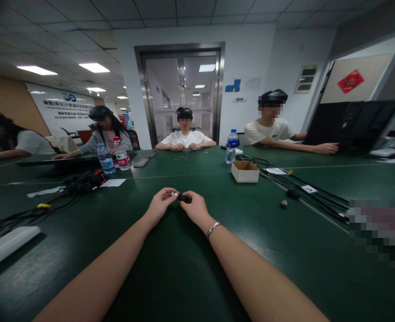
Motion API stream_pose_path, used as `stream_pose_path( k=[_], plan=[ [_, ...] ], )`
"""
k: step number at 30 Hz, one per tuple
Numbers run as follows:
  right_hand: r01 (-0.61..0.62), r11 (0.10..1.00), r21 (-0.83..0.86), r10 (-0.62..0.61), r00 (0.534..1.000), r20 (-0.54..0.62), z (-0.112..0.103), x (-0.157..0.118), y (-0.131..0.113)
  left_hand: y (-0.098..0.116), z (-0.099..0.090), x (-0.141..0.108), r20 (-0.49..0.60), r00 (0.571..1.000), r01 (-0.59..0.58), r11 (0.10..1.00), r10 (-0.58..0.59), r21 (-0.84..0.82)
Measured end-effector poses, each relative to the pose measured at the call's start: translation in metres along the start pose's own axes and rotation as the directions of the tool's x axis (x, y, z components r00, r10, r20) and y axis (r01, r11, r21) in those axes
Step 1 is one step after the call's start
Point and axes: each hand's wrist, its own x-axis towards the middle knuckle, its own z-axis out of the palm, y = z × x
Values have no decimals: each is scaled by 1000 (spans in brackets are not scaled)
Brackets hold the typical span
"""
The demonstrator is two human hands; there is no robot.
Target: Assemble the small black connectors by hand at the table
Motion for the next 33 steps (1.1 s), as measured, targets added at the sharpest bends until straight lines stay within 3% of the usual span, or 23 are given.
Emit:
stream_pose_path(
  k=[19, 26, 33],
  plan=[
    [101, 995, -22, -100, 995, 20, 3, 0, 4, -4, 3, -1, -7, 998, -69, 994, 70, 90],
    [70, 997, -36, -70, 998, -5, 3, 0, 3, 7, 2, -4, -5, 1000, -18, 989, 19, 145],
    [88, 996, 9, -88, 996, 14, -1, -4, -1, 1, 3, -5, 42, 996, -88, 978, 81, 189]
  ],
)
